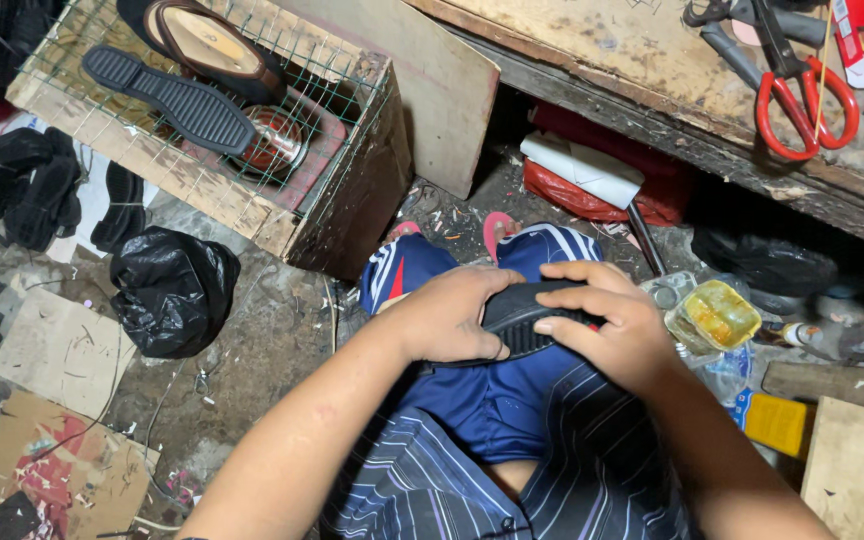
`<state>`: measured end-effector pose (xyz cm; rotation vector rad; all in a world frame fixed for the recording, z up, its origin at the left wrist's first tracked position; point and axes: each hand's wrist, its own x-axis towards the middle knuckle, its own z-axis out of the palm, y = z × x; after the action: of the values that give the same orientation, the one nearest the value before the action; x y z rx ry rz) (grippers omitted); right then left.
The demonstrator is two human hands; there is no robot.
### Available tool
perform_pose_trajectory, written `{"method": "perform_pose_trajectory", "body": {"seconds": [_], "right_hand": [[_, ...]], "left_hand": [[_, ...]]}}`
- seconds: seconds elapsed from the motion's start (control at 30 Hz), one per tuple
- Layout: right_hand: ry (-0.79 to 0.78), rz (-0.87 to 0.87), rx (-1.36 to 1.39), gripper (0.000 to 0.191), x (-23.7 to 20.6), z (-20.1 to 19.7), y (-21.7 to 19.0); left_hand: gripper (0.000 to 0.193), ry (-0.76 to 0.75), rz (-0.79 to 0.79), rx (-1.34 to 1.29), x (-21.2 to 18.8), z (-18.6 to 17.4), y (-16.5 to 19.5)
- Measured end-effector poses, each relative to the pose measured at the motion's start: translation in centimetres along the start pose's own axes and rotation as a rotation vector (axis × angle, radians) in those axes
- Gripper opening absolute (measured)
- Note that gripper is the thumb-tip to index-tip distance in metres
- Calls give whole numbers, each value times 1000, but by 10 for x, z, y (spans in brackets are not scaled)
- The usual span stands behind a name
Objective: The person sits on the floor of a shoe workshop and attaches a rubber sole to a shoe upper. They align the sole with the glued upper, press the parts together by hand, and repeatedly tap and press the sole edges with a hammer to secure the bond, working on one shoe across their lap.
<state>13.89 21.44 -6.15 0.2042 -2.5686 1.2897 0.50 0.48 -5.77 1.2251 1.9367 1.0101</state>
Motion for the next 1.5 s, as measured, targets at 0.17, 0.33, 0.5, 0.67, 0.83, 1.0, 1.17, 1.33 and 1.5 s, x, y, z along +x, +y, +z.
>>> {"method": "perform_pose_trajectory", "body": {"seconds": [0.17, 0.33, 0.5, 0.67, 0.83, 1.0, 1.17, 1.33, 1.5], "right_hand": [[-21, 6, 88, 22, 4, 9, 0], [-28, 74, 99, 22, 5, 11, 2], [14, 136, 126, 26, 5, 15, 7], [-38, 91, 87, 25, 10, 8, 14], [-74, 114, 15, 27, 20, -6, 8], [-118, -7, -277, 49, 24, 2, -8], [-110, 20, -309, 49, 31, 14, -14], [-143, 5, -326, 53, 37, 15, -27], [-101, -32, -411, 65, 39, 32, -43]], "left_hand": [[73, -52, 13, -80, 7, -2, -5], [73, 0, 38, -37, 5, 3, -9], [78, 56, 110, 32, 1, 6, -6], [84, 81, -61, 164, -10, -7, 4], [81, 275, -258, 125, -65, -33, 3], [76, 481, -308, 40, -85, -4, 7], [66, 618, -329, -204, -88, 16, 5], [60, 610, -80, -263, -87, 15, -5], [53, 635, -162, -411, -88, 25, -9]]}}
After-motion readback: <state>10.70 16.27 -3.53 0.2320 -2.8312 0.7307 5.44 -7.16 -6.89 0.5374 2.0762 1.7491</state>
